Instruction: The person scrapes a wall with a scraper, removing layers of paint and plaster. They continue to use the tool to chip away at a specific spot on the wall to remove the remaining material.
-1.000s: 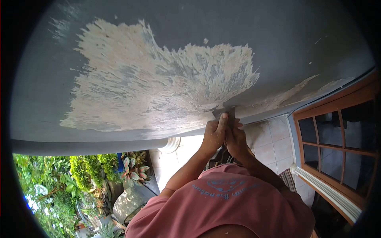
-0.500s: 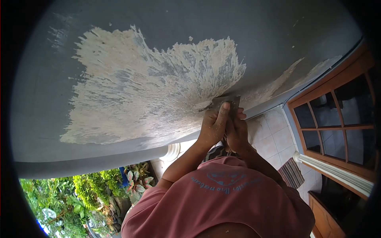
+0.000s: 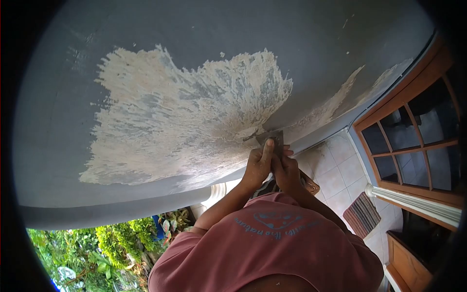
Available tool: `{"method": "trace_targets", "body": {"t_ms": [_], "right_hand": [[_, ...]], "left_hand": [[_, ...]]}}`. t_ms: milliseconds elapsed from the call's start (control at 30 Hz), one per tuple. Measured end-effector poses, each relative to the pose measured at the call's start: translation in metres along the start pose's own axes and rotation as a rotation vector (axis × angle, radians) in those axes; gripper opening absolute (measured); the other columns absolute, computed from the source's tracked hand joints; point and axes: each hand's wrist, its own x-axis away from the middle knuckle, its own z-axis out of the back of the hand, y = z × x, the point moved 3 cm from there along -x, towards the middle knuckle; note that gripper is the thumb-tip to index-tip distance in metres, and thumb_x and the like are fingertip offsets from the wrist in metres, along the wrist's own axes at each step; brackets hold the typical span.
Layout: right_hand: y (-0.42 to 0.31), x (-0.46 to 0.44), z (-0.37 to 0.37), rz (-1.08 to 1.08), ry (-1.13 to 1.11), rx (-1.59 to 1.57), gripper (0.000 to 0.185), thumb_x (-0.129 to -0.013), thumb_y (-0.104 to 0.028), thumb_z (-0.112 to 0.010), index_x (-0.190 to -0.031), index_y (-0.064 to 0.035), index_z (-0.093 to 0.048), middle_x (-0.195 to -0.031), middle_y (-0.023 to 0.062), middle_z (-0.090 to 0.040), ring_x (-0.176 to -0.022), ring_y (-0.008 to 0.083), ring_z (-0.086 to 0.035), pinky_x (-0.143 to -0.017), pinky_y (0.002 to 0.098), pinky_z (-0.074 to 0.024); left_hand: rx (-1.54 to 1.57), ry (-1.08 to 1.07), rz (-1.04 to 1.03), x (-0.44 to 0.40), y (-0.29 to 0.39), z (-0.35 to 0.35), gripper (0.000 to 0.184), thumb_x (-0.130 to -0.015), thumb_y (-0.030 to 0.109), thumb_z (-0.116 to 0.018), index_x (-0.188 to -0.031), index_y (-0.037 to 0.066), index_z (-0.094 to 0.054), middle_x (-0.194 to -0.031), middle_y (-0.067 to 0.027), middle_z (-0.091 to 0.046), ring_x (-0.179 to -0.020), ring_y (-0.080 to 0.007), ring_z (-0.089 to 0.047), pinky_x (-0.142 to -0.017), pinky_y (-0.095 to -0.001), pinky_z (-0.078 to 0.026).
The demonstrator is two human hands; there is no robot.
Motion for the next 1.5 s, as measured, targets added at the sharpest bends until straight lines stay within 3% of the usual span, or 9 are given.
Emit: {"method": "trace_targets", "body": {"t_ms": [200,333,533,700,867,967,1167,1367,1500], "right_hand": [[-0.011,-0.011,-0.001,0.096,-0.006,-0.036,0.024,-0.094,-0.015,-0.053,-0.082,0.0037,-0.061,-0.064,0.0073,-0.061,-0.059,0.0107,-0.059,-0.052,0.027,-0.0435],[0.003,0.002,-0.001,-0.02,-0.02,0.064,0.025,-0.095,-0.015,-0.053,-0.081,0.0039,-0.061,-0.064,0.0068,-0.061,-0.059,0.0101,-0.058,-0.052,0.0261,-0.0431],[-0.016,-0.002,-0.002,0.004,0.017,-0.012,0.025,-0.095,-0.015,-0.053,-0.081,0.004,-0.061,-0.063,0.0054,-0.06,-0.059,0.009,-0.057,-0.052,0.0257,-0.0428],[0.006,0.005,-0.008,-0.067,0.045,-0.046,0.025,-0.095,-0.014,-0.053,-0.08,0.0047,-0.061,-0.064,0.0048,-0.061,-0.059,0.009,-0.056,-0.052,0.0255,-0.0427],[-0.012,-0.003,-0.005,0.031,0.072,-0.051,0.025,-0.095,-0.014,-0.052,-0.08,0.0042,-0.061,-0.064,0.0055,-0.06,-0.057,0.0092,-0.055,-0.051,0.0258,-0.0422],[0.006,-0.001,-0.004,-0.005,0.039,-0.024,0.026,-0.095,-0.015,-0.052,-0.079,0.0038,-0.061,-0.064,0.0058,-0.061,-0.057,0.0094,-0.056,-0.051,0.026,-0.0422],[-0.011,-0.002,-0.001,-0.012,0.056,-0.011,0.026,-0.095,-0.016,-0.052,-0.079,0.0025,-0.061,-0.062,0.0055,-0.06,-0.057,0.0098,-0.056,-0.051,0.0267,-0.0422],[0.005,0.0,-0.003,-0.01,0.081,-0.04,0.026,-0.095,-0.016,-0.053,-0.079,0.0028,-0.061,-0.062,0.005,-0.06,-0.058,0.0085,-0.055,-0.051,0.0258,-0.0421],[-0.019,-0.006,-0.002,-0.014,0.072,-0.058,0.027,-0.095,-0.017,-0.053,-0.079,0.0032,-0.061,-0.062,0.0048,-0.06,-0.058,0.0087,-0.055,-0.051,0.026,-0.0421]], "left_hand": [[0.022,-0.013,-0.057,-0.004,0.013,0.002,0.064,-0.098,0.05,-0.036,-0.103,-0.007,-0.065,-0.09,-0.0142,-0.07,-0.081,-0.0173,-0.065,-0.072,-0.0281,-0.051],[0.06,0.011,0.055,0.001,-0.011,0.006,0.066,-0.099,0.049,-0.037,-0.08,-0.007,-0.068,-0.091,-0.0134,-0.07,-0.082,-0.0172,-0.065,-0.069,-0.0277,-0.052],[0.034,-0.043,-0.045,-0.002,0.017,0.001,0.066,-0.098,0.053,-0.035,-0.101,-0.005,-0.066,-0.09,-0.0128,-0.07,-0.077,-0.0162,-0.065,-0.067,-0.0264,-0.051],[-0.042,-0.066,0.021,-0.002,-0.002,0.008,0.066,-0.098,0.053,-0.034,-0.101,-0.005,-0.066,-0.089,-0.013,-0.069,-0.078,-0.0168,-0.066,-0.069,-0.0258,-0.052],[0.071,-0.081,-0.011,-0.004,0.021,0.0,0.065,-0.098,0.051,-0.034,-0.098,-0.005,-0.067,-0.09,-0.0137,-0.069,-0.081,-0.0185,-0.066,-0.073,-0.0278,-0.052],[-0.044,-0.079,-0.036,-0.005,-0.003,0.009,0.061,-0.099,0.048,-0.036,-0.102,-0.006,-0.066,-0.09,-0.0138,-0.07,-0.078,-0.0155,-0.065,-0.065,-0.0254,-0.052],[-0.025,-0.117,0.033,-0.005,0.02,0.002,0.064,-0.099,0.05,-0.035,-0.096,-0.005,-0.068,-0.091,-0.0128,-0.07,-0.08,-0.0162,-0.065,-0.064,-0.0255,-0.049],[-0.015,-0.083,-0.07,-0.008,-0.008,0.004,0.065,-0.098,0.051,-0.035,-0.095,-0.005,-0.068,-0.088,-0.0123,-0.07,-0.075,-0.015,-0.065,-0.065,-0.0241,-0.05],[0.014,-0.068,0.037,-0.003,0.016,0.0,0.066,-0.098,0.049,-0.037,-0.087,-0.008,-0.068,-0.091,-0.0148,-0.07,-0.082,-0.0177,-0.065,-0.073,-0.0275,-0.052]]}}
